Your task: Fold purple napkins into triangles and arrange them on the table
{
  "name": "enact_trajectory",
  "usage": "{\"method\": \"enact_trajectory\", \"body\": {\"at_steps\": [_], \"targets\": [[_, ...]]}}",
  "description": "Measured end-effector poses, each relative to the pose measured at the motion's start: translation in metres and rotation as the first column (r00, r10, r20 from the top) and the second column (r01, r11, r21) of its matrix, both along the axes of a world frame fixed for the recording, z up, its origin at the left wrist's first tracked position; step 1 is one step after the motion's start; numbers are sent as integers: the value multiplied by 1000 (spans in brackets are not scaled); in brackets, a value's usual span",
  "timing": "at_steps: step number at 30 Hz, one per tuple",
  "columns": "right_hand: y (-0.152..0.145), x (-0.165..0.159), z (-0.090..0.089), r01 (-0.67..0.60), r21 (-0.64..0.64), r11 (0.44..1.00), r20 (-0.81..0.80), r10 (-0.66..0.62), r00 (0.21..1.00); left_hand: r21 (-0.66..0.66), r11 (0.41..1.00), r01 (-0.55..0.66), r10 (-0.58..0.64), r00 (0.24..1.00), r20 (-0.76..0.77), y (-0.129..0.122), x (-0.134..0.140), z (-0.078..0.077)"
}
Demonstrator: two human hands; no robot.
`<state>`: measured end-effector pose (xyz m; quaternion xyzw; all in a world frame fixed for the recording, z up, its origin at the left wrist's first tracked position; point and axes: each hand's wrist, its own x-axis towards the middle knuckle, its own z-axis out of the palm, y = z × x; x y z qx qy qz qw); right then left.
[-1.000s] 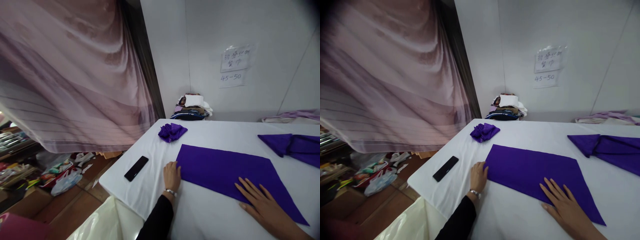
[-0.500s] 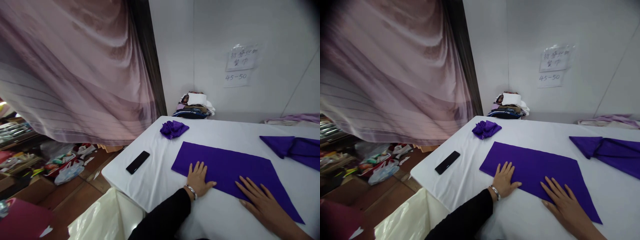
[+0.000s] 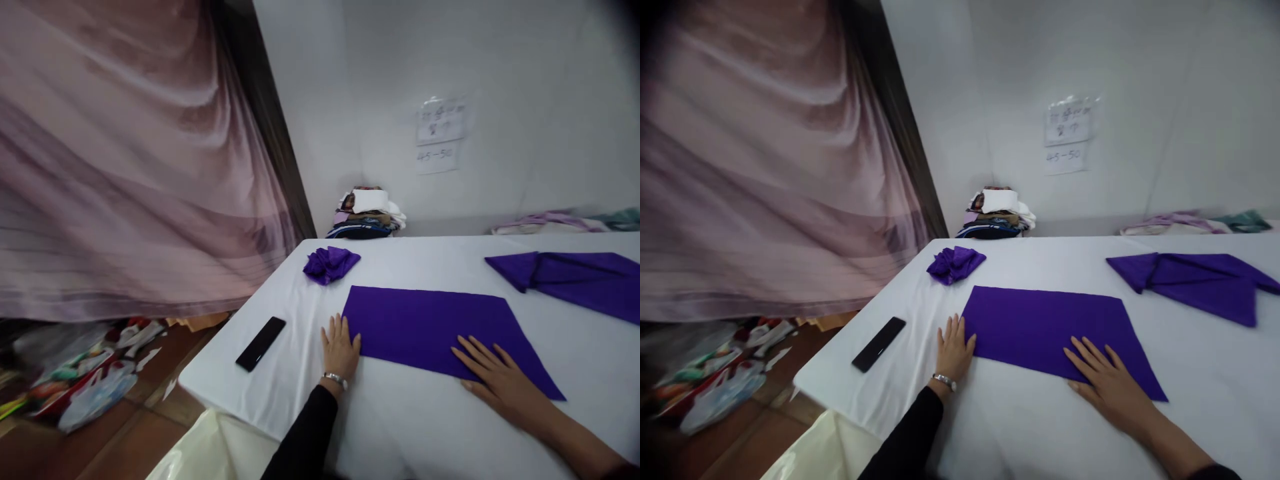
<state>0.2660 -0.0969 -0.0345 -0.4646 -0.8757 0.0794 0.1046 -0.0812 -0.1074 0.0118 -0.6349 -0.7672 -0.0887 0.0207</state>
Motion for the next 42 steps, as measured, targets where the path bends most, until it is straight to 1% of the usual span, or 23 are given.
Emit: {"method": "enact_trajectory", "body": {"at_steps": [2, 4, 6, 8, 9, 11, 14, 16, 18, 20, 21, 23, 24, 26, 28, 29, 31, 32, 34, 36, 39, 42], "targets": [[-2, -3, 7, 4, -26, 1000, -12, -5, 1000, 34, 984, 173, -173, 985, 2, 6, 25, -1], [-4, -7, 15, 9, -55, 998, -17, -10, 1000, 29, 949, 313, -313, 950, 10, 11, 48, -3], [-5, -8, 22, 17, -81, 997, -27, -19, 999, -6, 923, 385, -384, 923, 15, 15, 63, -6], [-6, -5, 26, 36, -100, 994, -39, -40, 998, -52, 917, 395, -395, 919, 12, 18, 64, -9], [-7, -2, 28, 54, -108, 993, -41, -59, 997, -74, 920, 384, -384, 923, 6, 19, 60, -10], [-9, 9, 28, 109, -117, 987, -28, -114, 993, -102, 937, 334, -338, 941, -22, 21, 43, -12], [-13, 33, 25, 220, -110, 969, 16, -219, 976, -128, 967, 222, -235, 967, -95, 19, 0, -15], [-15, 49, 21, 295, -91, 951, 41, -292, 955, -184, 960, 211, -238, 962, -137, 16, -32, -17], [-15, 58, 19, 370, -73, 926, 54, -367, 929, -214, 961, 172, -208, 966, -155, 14, -56, -18], [-12, 55, 21, 420, -60, 906, 51, -418, 907, -207, 973, 103, -137, 978, -159, 14, -66, -15], [-9, 49, 24, 423, -58, 904, 43, -421, 906, -191, 979, 70, -102, 982, -159, 16, -64, -12], [-1, 26, 34, 377, -63, 924, 9, -377, 926, -150, 987, 51, -74, 985, -156, 23, -46, -6], [4, 10, 39, 330, -72, 941, -14, -332, 943, -128, 989, 73, -92, 984, -152, 28, -31, -2], [17, -26, 49, 217, -91, 972, -66, -223, 973, -98, 979, 179, -191, 973, -130, 41, 3, 3], [33, -61, 55, 120, -116, 986, -102, -132, 986, -78, 955, 288, -295, 947, -124, 56, 34, 5], [41, -76, 55, 91, -126, 988, -115, -106, 988, -83, 944, 319, -328, 937, -122, 64, 46, 5], [58, -95, 53, 63, -150, 987, -121, -82, 989, -124, 938, 324, -337, 935, -106, 81, 57, 1], [67, -99, 50, 60, -156, 986, -116, -79, 990, -147, 941, 305, -320, 942, -96, 89, 56, -2], [82, -93, 45, 73, -152, 986, -106, -90, 990, -174, 952, 253, -269, 960, -81, 105, 42, -7], [94, -72, 41, 123, -140, 983, -97, -137, 986, -168, 965, 200, -216, 973, -83, 120, 19, -12], [107, -26, 37, 275, -133, 952, -64, -285, 956, -147, 979, 142, -156, 984, -86, 137, -17, -21], [113, 18, 32, 430, -122, 895, -14, -435, 901, -102, 987, 124, -134, 987, -94, 148, -40, -33]]}}
